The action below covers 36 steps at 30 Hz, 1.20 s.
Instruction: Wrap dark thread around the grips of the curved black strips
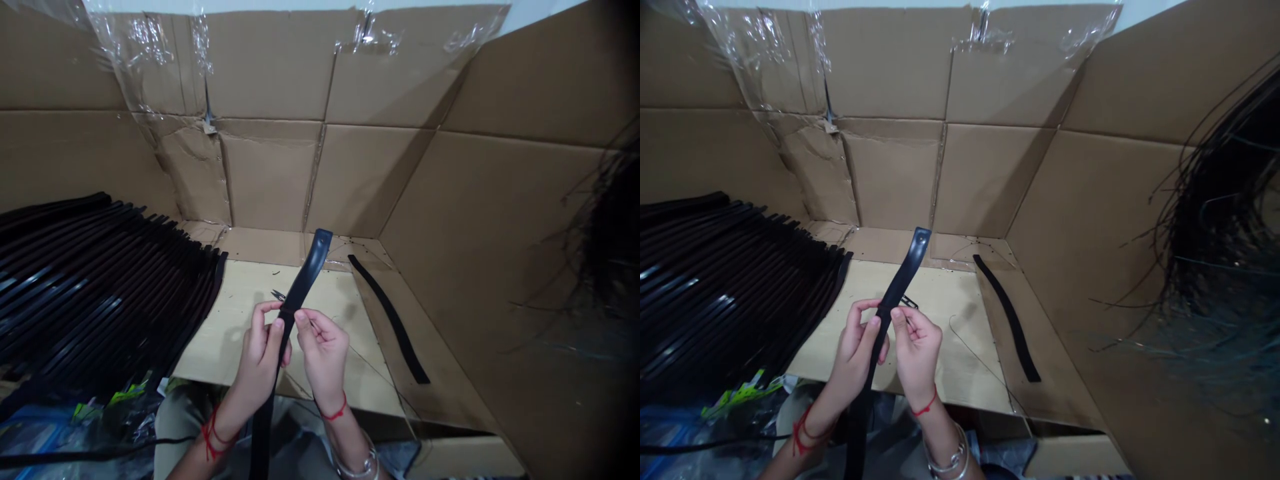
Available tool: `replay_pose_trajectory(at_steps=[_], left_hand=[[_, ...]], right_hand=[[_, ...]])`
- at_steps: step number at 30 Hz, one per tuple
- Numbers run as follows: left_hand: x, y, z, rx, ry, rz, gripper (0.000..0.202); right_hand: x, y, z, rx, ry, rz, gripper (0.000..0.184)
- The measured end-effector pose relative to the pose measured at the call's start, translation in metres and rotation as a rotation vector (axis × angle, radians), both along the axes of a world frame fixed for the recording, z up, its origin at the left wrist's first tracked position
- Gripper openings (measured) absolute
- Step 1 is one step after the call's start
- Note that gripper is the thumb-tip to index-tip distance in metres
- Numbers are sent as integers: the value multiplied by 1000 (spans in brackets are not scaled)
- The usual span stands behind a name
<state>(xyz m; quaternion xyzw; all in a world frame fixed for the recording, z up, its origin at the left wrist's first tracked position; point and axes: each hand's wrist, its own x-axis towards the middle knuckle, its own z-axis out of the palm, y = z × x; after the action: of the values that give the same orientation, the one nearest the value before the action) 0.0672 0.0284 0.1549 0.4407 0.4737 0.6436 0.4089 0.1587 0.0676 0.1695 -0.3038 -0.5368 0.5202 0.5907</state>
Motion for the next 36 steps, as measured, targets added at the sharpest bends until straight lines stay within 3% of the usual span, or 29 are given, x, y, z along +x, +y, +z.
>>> replay_pose_trajectory(at_steps=[4, 8, 10, 15, 17, 21, 24, 26, 30, 36], left_hand=[[-5, 2, -3, 34, -174, -46, 23], [-14, 9, -9, 112, -360, -241, 21], [-18, 15, -13, 107, -419, -336, 22], [-26, 30, -17, 7, -476, -491, 53], [-26, 30, -15, -49, -383, -435, 55], [-21, 24, -7, -97, -158, -171, 59], [-21, 23, -9, -116, -219, -78, 58], [-26, 25, -15, -140, -363, -207, 55], [-37, 31, -22, -230, -591, -606, 63], [-41, 26, -15, -265, -749, -871, 62]], right_hand=[[1, 6, 0, -121, 102, 237, 30], [4, 12, 7, -269, 183, 513, 37], [3, 16, 11, -279, 190, 552, 39], [-3, 24, 15, -283, 134, 508, 38], [-6, 25, 13, -266, 84, 448, 42], [-14, 23, 7, -256, 6, 398, 50], [-17, 21, 5, -248, -16, 347, 47], [-17, 21, 5, -229, -32, 380, 44], [-12, 23, 7, -183, -61, 390, 41], [-7, 16, 13, -170, -157, 351, 32]])
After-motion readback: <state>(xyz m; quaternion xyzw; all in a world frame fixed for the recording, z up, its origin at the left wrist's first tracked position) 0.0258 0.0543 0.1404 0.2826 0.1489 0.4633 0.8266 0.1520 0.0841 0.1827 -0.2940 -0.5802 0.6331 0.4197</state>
